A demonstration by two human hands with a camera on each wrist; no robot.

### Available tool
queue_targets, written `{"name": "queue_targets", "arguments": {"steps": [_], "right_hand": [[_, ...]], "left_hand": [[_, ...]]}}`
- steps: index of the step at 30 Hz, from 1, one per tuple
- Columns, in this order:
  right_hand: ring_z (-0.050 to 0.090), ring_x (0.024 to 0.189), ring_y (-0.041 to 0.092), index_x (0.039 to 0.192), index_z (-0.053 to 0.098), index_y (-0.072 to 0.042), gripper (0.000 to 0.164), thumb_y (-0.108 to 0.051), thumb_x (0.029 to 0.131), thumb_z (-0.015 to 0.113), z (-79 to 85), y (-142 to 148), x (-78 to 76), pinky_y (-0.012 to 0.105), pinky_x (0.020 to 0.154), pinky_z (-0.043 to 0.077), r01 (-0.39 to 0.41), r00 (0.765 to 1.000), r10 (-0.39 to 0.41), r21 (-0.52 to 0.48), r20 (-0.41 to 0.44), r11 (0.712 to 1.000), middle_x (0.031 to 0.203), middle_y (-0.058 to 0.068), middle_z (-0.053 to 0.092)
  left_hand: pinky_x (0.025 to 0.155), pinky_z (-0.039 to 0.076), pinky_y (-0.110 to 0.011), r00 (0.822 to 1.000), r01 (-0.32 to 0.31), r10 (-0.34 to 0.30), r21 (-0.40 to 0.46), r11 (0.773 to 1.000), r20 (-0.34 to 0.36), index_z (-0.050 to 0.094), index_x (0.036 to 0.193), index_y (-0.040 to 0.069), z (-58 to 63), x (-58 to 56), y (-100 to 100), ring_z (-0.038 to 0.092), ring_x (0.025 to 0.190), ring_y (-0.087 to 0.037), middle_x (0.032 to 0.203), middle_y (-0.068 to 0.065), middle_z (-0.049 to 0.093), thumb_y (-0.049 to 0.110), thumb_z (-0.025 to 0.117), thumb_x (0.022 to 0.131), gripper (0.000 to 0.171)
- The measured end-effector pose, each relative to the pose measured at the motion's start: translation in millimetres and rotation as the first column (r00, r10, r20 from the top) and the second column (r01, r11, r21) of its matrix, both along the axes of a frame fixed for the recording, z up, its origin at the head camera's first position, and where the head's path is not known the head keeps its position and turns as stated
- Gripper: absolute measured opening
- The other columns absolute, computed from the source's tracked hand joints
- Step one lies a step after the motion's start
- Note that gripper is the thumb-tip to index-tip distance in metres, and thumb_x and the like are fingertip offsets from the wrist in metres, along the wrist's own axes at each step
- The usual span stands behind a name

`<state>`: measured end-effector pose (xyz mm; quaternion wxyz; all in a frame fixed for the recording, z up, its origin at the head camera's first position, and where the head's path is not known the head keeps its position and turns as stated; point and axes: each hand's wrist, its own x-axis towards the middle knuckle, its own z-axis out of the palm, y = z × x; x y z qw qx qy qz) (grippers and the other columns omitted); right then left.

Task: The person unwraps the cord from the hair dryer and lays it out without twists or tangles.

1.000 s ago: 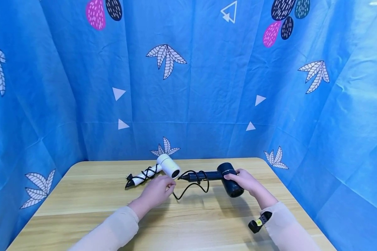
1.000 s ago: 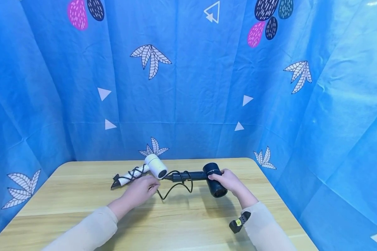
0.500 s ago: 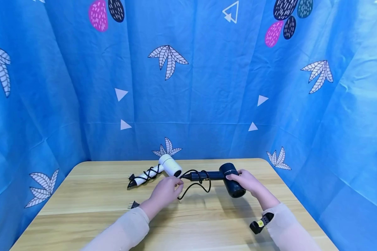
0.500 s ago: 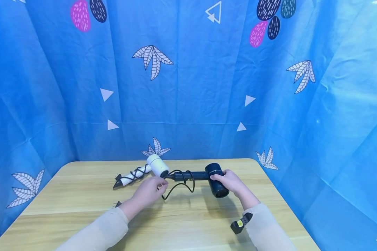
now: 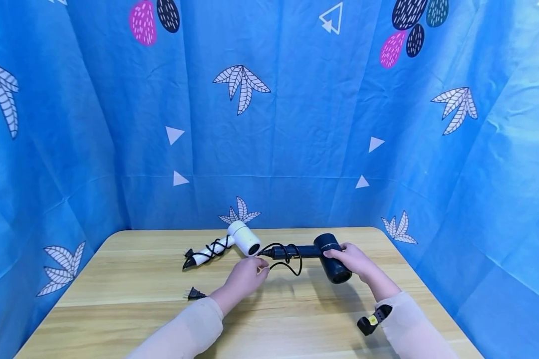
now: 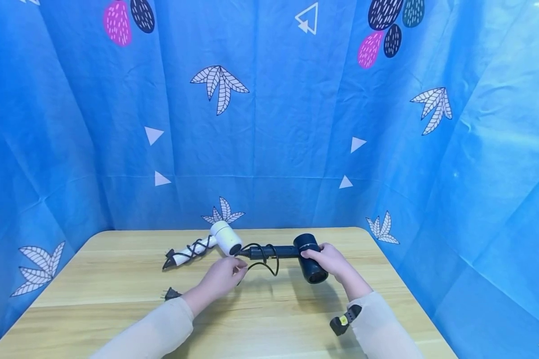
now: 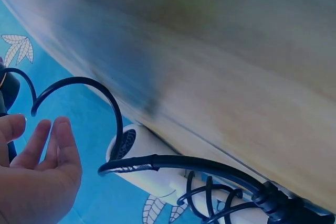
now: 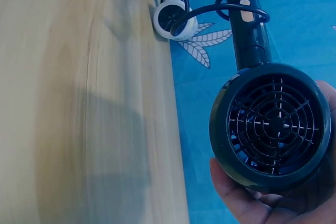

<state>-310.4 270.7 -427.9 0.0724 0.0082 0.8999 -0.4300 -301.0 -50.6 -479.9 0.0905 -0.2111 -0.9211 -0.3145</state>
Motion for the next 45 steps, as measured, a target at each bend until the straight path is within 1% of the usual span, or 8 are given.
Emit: {"name": "queue_targets", "arguments": {"steps": [5,10,16,21,26,36,41,45], "right_hand": [[0.063,0.094,0.025,0.127,0.049,0.011,0.069,-0.046,0.091,0.065,0.7,-0.4,0.1,0.04,0.08,0.055,-0.003,1.0,0.003,-0.002,0.004,1.0,0.115,0.022,0.061],[0.064,0.094,0.025,0.128,0.049,0.011,0.07,-0.047,0.091,0.065,1.4,-2.0,-0.5,0.04,0.08,0.056,-0.001,1.0,0.001,-0.002,0.008,1.0,0.115,0.022,0.061],[0.064,0.091,0.024,0.128,0.049,0.011,0.069,-0.046,0.091,0.066,1.7,-3.2,-1.5,0.039,0.078,0.056,-0.003,1.0,0.003,-0.018,0.007,1.0,0.114,0.022,0.061],[0.064,0.091,0.024,0.128,0.049,0.011,0.07,-0.045,0.091,0.066,1.9,-2.9,-1.6,0.039,0.078,0.056,0.0,1.0,0.001,-0.023,0.01,1.0,0.114,0.022,0.061],[0.064,0.091,0.024,0.129,0.048,0.011,0.07,-0.045,0.091,0.065,1.9,-3.1,-1.8,0.039,0.078,0.056,0.0,1.0,0.0,-0.021,0.012,1.0,0.115,0.023,0.061],[0.065,0.09,0.024,0.129,0.048,0.011,0.07,-0.045,0.091,0.066,1.5,-2.7,-0.9,0.038,0.078,0.057,0.014,1.0,-0.014,-0.028,0.016,1.0,0.115,0.023,0.061],[0.064,0.09,0.024,0.129,0.048,0.011,0.07,-0.045,0.091,0.066,1.1,-1.2,-0.7,0.038,0.077,0.056,0.021,1.0,-0.02,-0.026,0.013,0.999,0.114,0.023,0.061],[0.064,0.09,0.024,0.128,0.049,0.011,0.07,-0.046,0.091,0.066,0.3,0.4,-0.2,0.038,0.076,0.056,0.021,1.0,-0.021,-0.025,0.007,0.999,0.114,0.022,0.061]], "left_hand": [[0.082,0.057,-0.04,1.0,0.016,-0.016,0.006,1.0,0.027,0.075,0.109,0.004,-1.3,-4.1,2.6,0.07,0.093,-0.022,0.104,-0.006,0.074,0.018,0.065,0.096,0.021],[0.082,0.057,-0.039,0.997,0.022,-0.022,0.01,1.0,0.07,0.075,0.11,0.007,2.0,-5.0,6.9,0.07,0.093,-0.021,0.104,-0.004,0.074,0.018,0.064,0.097,0.021],[0.082,0.057,-0.038,0.991,-0.008,0.006,0.014,1.0,0.133,0.074,0.115,0.01,4.8,-3.3,11.0,0.069,0.094,-0.018,0.105,-0.001,0.074,0.023,0.063,0.098,0.024],[0.081,0.057,-0.037,0.989,-0.026,0.02,0.036,0.999,0.148,0.073,0.119,0.009,6.0,-4.0,14.1,0.068,0.094,-0.017,0.111,-0.003,0.073,0.022,0.062,0.099,0.026],[0.078,0.056,-0.036,0.991,-0.038,0.029,0.069,0.997,0.132,0.074,0.115,0.007,6.5,-4.4,16.2,0.067,0.089,-0.016,0.112,-0.006,0.073,0.018,0.063,0.099,0.023],[0.081,0.057,-0.037,0.998,-0.009,0.004,0.078,0.997,0.062,0.077,0.101,0.005,4.4,-2.6,17.7,0.069,0.09,-0.02,0.099,-0.004,0.075,0.006,0.069,0.091,0.012],[0.078,0.057,-0.035,0.999,-0.009,0.007,0.058,0.998,0.044,0.077,0.099,0.006,6.2,2.1,18.3,0.069,0.087,-0.018,0.096,-0.002,0.074,0.006,0.069,0.091,0.011],[0.076,0.057,-0.034,1.0,0.003,-0.002,0.03,1.0,-0.017,0.078,0.095,0.008,6.6,5.3,18.1,0.069,0.085,-0.017,0.094,-0.001,0.075,0.005,0.069,0.091,0.01]]}}
